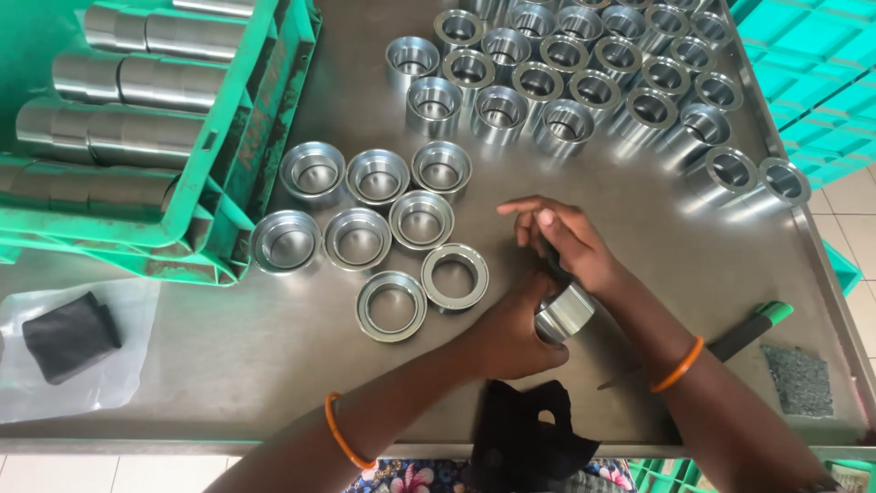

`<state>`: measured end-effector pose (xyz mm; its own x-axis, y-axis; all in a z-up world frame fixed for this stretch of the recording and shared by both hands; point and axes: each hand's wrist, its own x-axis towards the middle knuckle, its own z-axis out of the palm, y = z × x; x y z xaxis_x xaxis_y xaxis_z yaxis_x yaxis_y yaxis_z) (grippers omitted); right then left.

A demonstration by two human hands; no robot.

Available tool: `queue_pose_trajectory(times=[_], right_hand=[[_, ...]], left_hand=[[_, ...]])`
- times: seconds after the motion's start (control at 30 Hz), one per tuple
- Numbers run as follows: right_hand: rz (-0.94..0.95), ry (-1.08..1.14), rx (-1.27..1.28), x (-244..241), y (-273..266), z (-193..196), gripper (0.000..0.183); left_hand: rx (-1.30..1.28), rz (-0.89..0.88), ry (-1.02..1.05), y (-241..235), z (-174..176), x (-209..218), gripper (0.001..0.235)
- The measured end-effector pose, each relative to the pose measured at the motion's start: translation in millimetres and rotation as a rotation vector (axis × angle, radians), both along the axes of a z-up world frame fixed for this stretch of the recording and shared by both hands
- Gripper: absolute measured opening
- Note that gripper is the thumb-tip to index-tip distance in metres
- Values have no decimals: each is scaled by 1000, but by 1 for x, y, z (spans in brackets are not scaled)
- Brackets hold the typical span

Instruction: The recorder is cleaning and inspecting small cylindrical metal rings using a black cloth on a stainless steel industrial table.

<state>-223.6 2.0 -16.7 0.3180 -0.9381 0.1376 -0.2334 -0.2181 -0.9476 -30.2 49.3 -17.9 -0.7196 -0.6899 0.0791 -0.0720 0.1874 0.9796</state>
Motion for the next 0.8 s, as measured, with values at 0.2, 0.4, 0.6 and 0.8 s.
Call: queue_pose_trajectory(times=[0.2,0.4,0.6,0.8], right_hand=[[232,766,-744,72,41,92,48],[32,28,25,-1,10,8,42],[293,837,-747,87,47,97,50],[83,-73,77,-17,14,-12,51]], left_hand=[[-333,-219,53,-3,-143,-35,61],[-153,28,-1,1,-7,-4,57],[114,-221,9,2,-65,-18,47],[-183,36,49,3,-6,-6,55]])
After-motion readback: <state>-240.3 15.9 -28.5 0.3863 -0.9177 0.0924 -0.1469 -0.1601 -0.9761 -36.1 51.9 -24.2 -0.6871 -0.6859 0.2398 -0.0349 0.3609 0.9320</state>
